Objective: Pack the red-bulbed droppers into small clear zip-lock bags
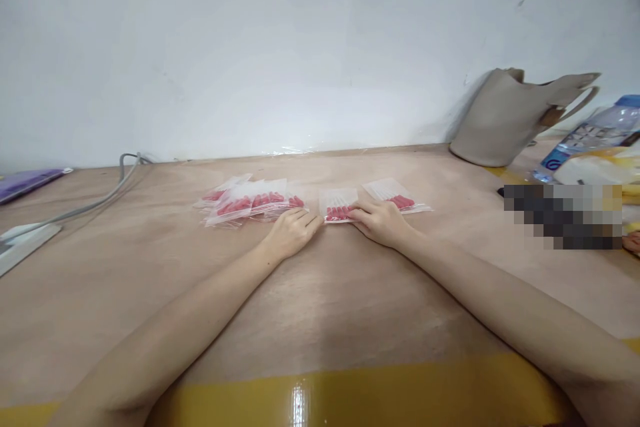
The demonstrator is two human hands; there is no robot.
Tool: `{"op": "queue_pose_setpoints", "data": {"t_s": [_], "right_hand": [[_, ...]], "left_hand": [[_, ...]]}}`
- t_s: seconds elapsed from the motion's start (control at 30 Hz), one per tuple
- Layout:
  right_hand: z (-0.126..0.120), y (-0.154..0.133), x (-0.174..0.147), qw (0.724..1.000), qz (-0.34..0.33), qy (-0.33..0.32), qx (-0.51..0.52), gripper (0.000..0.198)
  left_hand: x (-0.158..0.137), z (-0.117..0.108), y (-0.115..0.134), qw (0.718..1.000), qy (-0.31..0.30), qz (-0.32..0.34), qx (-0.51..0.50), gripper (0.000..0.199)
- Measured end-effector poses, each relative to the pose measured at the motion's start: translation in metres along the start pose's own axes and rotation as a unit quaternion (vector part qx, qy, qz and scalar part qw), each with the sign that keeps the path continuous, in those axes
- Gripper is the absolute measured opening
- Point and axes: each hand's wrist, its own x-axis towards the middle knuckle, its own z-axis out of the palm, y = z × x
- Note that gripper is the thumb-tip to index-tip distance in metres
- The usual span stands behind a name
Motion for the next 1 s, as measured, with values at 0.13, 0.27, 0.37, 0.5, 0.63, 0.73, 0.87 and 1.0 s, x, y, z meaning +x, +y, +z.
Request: {"op": "queue_pose_setpoints", "data": {"t_s": [0.13, 0.27, 0.37, 0.5, 0.63, 0.73, 0.87, 1.0], "right_hand": [[-0.001, 0.009, 0.003, 0.999, 0.023, -0.003, -0.048, 0.028], [-0.017, 0.040, -0.008, 0.994, 0.103, 0.018, -0.035, 0.022], [-0.031, 0.065, -0.027, 0.987, 0.162, 0.015, -0.011, 0.018], [-0.038, 0.083, -0.055, 0.980, 0.200, 0.001, 0.006, 0.016], [-0.040, 0.084, -0.071, 0.980, 0.192, -0.043, 0.028, 0.016], [-0.044, 0.079, -0.071, 0.977, 0.201, -0.074, 0.002, 0.026], [-0.055, 0.067, -0.054, 0.979, 0.190, -0.068, 0.025, 0.034], [-0.051, 0.046, -0.028, 0.982, 0.165, -0.028, 0.089, 0.017]], "left_hand": [[-0.004, -0.014, -0.008, 0.998, 0.019, -0.053, -0.008, 0.033], [-0.016, -0.023, -0.028, 0.987, -0.001, -0.160, 0.031, 0.031], [-0.025, -0.023, -0.040, 0.978, -0.048, -0.195, 0.054, 0.026], [-0.027, -0.019, -0.047, 0.971, -0.087, -0.215, 0.064, 0.023], [-0.022, -0.016, -0.049, 0.967, -0.085, -0.231, 0.068, 0.025], [-0.012, -0.014, -0.047, 0.967, -0.084, -0.230, 0.066, 0.024], [0.011, -0.008, -0.028, 0.979, -0.097, -0.174, 0.041, 0.025], [0.038, 0.008, 0.001, 0.988, -0.103, -0.111, 0.010, 0.022]]}}
